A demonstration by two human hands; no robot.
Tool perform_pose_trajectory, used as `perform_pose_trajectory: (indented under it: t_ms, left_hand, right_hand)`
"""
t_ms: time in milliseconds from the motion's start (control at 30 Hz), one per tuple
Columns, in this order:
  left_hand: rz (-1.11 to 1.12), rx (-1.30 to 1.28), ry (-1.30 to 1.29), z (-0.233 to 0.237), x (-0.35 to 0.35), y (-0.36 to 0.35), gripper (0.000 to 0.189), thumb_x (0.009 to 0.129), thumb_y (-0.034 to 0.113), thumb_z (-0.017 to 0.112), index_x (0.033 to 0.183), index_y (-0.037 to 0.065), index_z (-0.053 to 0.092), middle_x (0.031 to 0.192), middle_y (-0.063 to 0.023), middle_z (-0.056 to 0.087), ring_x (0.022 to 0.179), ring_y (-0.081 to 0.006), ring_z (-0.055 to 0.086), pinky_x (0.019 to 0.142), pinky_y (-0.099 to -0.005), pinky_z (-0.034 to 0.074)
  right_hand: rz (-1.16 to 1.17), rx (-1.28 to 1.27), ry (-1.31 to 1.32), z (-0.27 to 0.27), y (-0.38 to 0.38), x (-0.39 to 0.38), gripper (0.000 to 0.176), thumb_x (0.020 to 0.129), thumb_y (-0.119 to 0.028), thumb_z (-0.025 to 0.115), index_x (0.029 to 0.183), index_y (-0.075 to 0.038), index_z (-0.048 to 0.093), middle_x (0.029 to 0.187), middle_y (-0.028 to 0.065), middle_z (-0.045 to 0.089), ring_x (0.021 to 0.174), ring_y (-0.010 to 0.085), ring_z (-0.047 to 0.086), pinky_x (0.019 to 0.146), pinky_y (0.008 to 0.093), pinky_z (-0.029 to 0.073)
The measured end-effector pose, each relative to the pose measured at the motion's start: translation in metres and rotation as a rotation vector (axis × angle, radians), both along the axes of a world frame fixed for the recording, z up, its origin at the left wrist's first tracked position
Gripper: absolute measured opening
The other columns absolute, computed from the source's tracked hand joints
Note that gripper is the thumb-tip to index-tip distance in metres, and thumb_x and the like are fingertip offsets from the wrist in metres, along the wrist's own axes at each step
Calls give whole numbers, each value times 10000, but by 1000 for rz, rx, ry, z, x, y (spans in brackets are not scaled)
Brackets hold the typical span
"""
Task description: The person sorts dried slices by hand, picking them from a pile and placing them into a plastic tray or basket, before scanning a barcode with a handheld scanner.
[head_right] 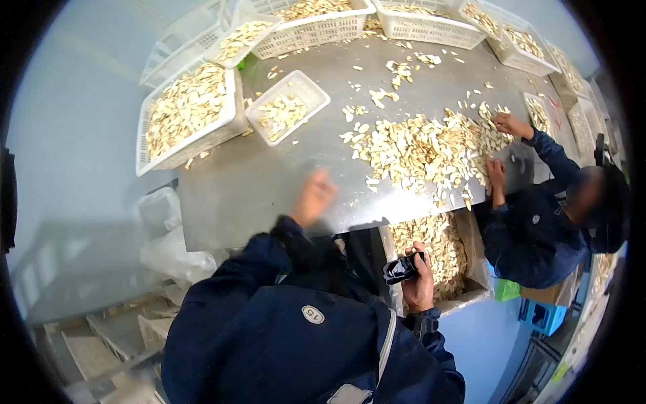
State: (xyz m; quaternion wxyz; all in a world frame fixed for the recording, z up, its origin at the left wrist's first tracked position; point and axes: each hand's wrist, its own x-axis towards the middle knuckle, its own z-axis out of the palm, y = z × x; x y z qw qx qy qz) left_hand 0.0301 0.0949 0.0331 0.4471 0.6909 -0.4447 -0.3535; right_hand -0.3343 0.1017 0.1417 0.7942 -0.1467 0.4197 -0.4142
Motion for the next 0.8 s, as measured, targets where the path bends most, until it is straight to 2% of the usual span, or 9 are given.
perform_pose_trajectory:
  t_ms: [67,133,233,300,367,467,567,633,800]
  left_hand:
    - [246,129,-229,-46,108,-24,376,1000,216,655,1309,20,570,1274,-211,609,1160,-334,578,959,-466,487]
    - [293,277,-570,-74,195,-41,294,976,243,609,1131,7,690,1285,-305,625,1260,-448,552,1043,-554,429]
    - [46,573,-976,-96,261,-51,232,912,239,676,1044,50,702,1105,-284,700,962,-438,692,947,-507,493]
    - [964,159,400,-102,253,-78,249,972,257,680,1020,13,665,772,-146,680,739,-281,665,628,-432,560]
    - [822,138,525,-105,255,-79,289,1009,291,666,1010,2,653,730,-91,629,630,-213,592,497,-357,510]
    - [768,146,526,-99,247,-77,294,1027,296,653,1026,2,658,722,-66,611,573,-167,549,505,-344,514]
    - [604,118,609,-94,237,-61,249,1015,269,650,996,24,605,812,-58,596,684,-159,573,648,-336,553]
    - [644,54,665,-63,206,-48,242,1023,265,644,1011,42,554,861,-68,604,702,-167,588,673,-350,559]
    - [495,4,635,-15,142,-11,220,1064,227,577,1088,16,518,891,-117,630,717,-196,633,689,-345,574]
  right_hand:
    - [-28,15,-1,8,5,11,459,1010,-200,672,1438,-79,556,1170,70,643,1066,216,649,967,391,536]
    - [-72,55,58,14,12,18,472,1012,-212,667,1448,-75,548,1181,90,649,1064,244,652,965,401,540]
    - [-66,93,97,30,19,25,476,1017,-222,660,1453,-74,541,1186,100,651,1068,269,655,958,407,547]
    - [-39,96,101,36,20,26,461,1024,-224,651,1446,-76,540,1173,104,663,1057,268,663,943,406,559]
    - [-31,119,84,37,19,29,452,1026,-210,648,1445,-79,537,1171,108,665,1037,269,672,924,398,569]
    - [-13,176,77,50,12,46,441,1017,-177,657,1430,-79,538,1144,122,669,1034,278,684,905,405,581]
    - [70,187,66,51,8,54,452,1012,-201,680,1424,-77,541,1166,131,679,1071,283,684,919,430,578]
    - [125,139,86,45,6,52,454,1012,-205,686,1425,-74,548,1173,132,688,1072,279,685,922,426,577]
    - [103,134,28,52,4,39,434,1018,-186,677,1419,-68,562,1176,127,696,1052,271,688,918,416,578]
